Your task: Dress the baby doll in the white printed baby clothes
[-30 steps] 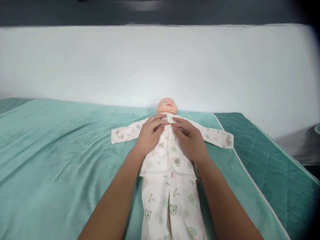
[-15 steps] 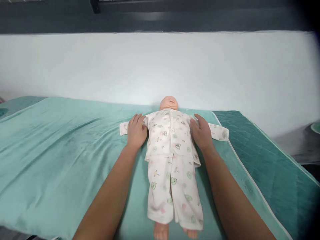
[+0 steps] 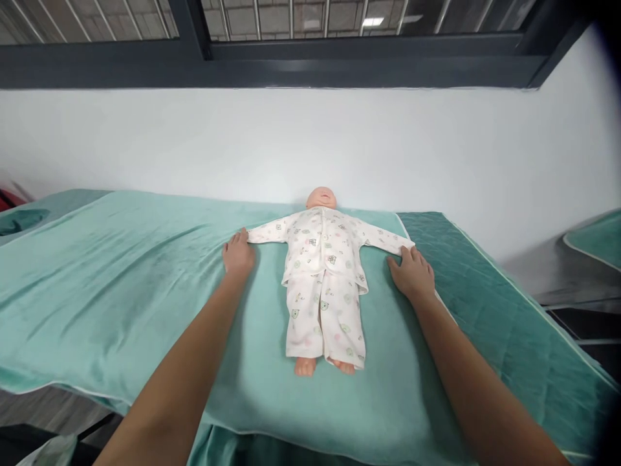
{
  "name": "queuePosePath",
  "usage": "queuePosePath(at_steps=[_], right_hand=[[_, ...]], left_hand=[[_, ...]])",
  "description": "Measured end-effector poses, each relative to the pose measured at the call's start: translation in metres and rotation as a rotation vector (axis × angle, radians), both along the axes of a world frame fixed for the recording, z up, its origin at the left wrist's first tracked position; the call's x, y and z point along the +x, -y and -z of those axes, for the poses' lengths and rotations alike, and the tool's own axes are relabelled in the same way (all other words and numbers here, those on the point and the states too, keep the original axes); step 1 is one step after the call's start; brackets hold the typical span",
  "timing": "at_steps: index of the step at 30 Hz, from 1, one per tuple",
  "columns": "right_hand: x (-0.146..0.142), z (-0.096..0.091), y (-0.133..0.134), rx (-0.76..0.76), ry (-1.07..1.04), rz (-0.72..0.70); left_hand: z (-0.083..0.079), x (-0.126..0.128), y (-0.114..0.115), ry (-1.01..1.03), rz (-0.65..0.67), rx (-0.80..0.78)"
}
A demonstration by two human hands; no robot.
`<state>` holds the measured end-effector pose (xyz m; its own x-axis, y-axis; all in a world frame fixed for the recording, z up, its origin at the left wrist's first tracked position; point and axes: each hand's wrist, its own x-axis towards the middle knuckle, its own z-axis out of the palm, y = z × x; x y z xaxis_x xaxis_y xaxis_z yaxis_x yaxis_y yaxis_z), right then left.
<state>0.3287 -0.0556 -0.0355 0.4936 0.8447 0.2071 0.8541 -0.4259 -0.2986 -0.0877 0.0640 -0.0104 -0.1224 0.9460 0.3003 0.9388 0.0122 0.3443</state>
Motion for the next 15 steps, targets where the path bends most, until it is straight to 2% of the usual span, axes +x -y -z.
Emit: queuePosePath(at_steps=[5,9,12,15], right_hand=[[-0.004,-0.003,0.0,0.025,-0.008,0.001],[-0.005,-0.004,0.004,0.066,-0.016,-0.011],[-0.012,-0.001,0.019,0.137,-0.032,-0.048],[-0.032,0.004,0.055,0.28,-0.109,-0.186]], left_hand=[[-0.003,-0.001,0.001,0.059,-0.065,0.031],[-0.006,0.002,0.015,0.108,-0.043,0.059],[-0.004,0.004,0.047,0.167,0.006,0.114],[0.005,0.008,0.103,0.227,0.081,0.122]])
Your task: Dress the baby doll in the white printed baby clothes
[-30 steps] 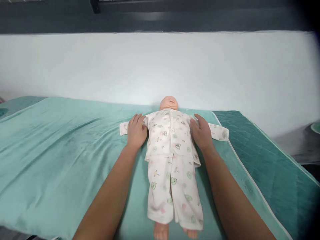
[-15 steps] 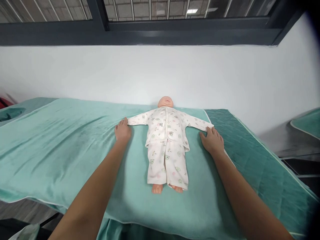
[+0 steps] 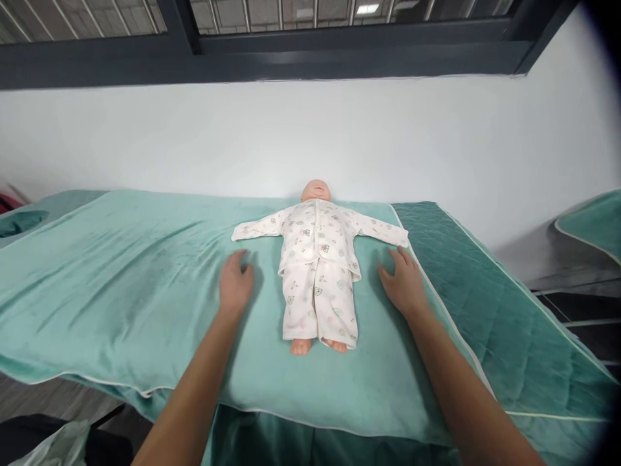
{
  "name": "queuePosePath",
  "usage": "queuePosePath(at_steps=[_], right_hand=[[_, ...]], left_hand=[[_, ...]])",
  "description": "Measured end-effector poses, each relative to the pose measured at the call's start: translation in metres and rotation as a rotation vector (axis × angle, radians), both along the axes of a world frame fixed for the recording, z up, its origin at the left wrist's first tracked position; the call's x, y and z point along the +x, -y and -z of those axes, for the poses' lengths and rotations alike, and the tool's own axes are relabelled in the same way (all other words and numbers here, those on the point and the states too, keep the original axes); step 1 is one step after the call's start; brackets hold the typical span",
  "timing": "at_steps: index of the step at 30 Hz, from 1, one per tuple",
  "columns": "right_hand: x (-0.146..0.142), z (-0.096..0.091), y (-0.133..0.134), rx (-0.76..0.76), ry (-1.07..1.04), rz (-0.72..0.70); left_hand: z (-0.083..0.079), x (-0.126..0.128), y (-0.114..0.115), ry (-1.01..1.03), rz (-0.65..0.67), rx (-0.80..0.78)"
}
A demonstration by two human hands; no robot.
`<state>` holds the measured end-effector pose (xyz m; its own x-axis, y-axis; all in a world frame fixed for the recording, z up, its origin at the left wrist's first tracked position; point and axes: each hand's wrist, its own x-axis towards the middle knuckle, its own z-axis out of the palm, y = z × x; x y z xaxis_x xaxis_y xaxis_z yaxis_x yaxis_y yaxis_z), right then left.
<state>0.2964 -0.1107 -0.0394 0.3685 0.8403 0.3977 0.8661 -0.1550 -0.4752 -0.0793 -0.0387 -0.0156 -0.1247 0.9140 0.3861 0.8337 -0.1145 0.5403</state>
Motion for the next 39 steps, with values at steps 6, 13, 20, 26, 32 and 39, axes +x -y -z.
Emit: queuePosePath(at_steps=[6,13,20,26,32,39], right_hand=[[-0.071,0.005,0.112,0.118,-0.231,-0.335],[-0.153,-0.028,0.143,0.142,-0.108,-0.461],[-0.165,-0.048,0.11,0.099,0.105,-0.418],[-0.16,-0.059,0.126,0.177,0.066,-0.504],[-0.155,-0.043,0.133,0.085,0.063,-0.575],[-0.12,-0.003,0.169,0.114,-0.101,-0.449]], left_hand=[[0.023,0.017,0.127,0.018,0.393,0.01],[0.021,0.036,0.16,-0.085,0.35,0.015],[0.006,0.039,0.163,0.125,0.393,0.009],[0.006,0.024,0.174,0.17,0.35,0.04],[0.026,0.017,0.175,-0.033,0.348,0.075],[0.057,-0.042,0.212,-0.07,0.206,0.165]])
